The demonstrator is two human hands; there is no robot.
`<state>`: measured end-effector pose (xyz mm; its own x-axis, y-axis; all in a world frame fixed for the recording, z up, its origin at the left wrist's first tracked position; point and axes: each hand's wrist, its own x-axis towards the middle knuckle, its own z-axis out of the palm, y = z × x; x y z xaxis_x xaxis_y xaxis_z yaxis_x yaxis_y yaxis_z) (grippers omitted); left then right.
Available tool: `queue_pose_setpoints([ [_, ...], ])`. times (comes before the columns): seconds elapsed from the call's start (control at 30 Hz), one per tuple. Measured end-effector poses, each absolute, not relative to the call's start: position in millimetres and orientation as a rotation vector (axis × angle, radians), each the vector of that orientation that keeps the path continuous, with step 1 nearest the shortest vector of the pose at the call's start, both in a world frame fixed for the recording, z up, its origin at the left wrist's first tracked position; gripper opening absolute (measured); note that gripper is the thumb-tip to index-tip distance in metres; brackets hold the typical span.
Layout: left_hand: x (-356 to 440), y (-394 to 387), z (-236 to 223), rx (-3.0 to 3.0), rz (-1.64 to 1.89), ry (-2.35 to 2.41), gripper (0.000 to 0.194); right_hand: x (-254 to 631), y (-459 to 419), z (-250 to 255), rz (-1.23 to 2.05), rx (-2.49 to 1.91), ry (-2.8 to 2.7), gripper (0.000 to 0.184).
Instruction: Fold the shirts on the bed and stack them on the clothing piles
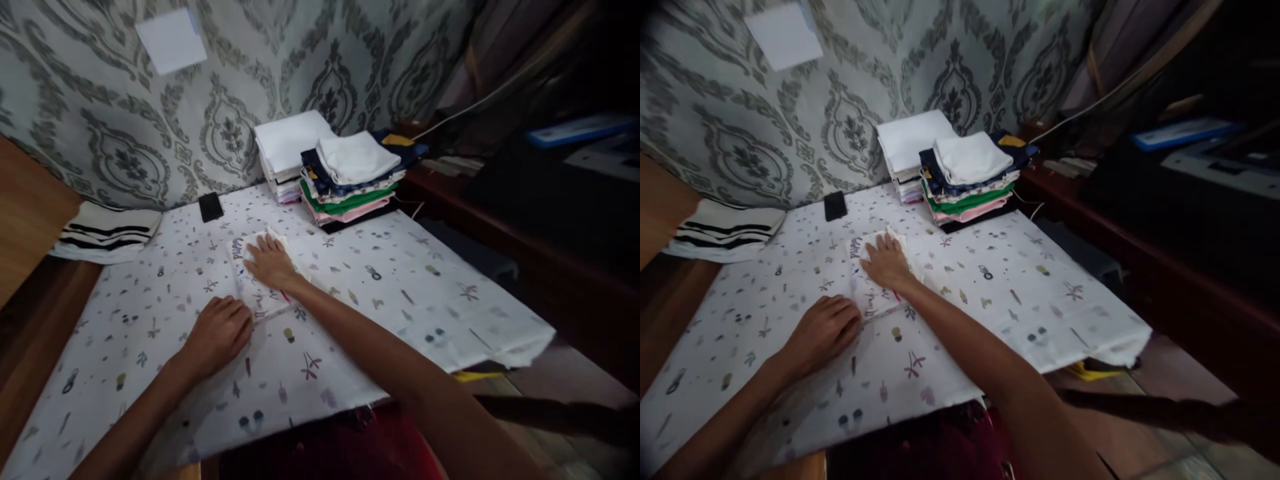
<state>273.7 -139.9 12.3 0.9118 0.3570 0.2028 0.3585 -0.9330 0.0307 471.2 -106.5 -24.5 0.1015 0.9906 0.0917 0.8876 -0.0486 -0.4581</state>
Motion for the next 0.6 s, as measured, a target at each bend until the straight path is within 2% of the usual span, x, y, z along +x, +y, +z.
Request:
queue_pose_setpoints([
  [0.1, 299, -111, 19, -3.122, -0.632, -0.853, 0.029, 470, -108, -25, 0.329, -1.964, -1.822, 0.054],
  [0.2, 328, -76, 0, -3.100, -0.855, -1.128, 0.049, 471, -108, -28, 0.301, -1.954, -1.832, 0.055],
  [0.3, 347, -52, -32, -3.112, -0.632, -1.340, 0.065, 473, -106, -32, 0.271, -1.972, -1.852, 0.055],
  [0.4, 350, -41, -51, -3.091, -0.433, -1.373, 0.068, 475, -104, -34, 0.237, -1.993, -1.855, 0.053],
  [0.6, 342, -27, -36, -2.986, -0.089, -1.352, 0.065, 475, -107, -26, 0.261, -2.050, -1.871, 0.052],
])
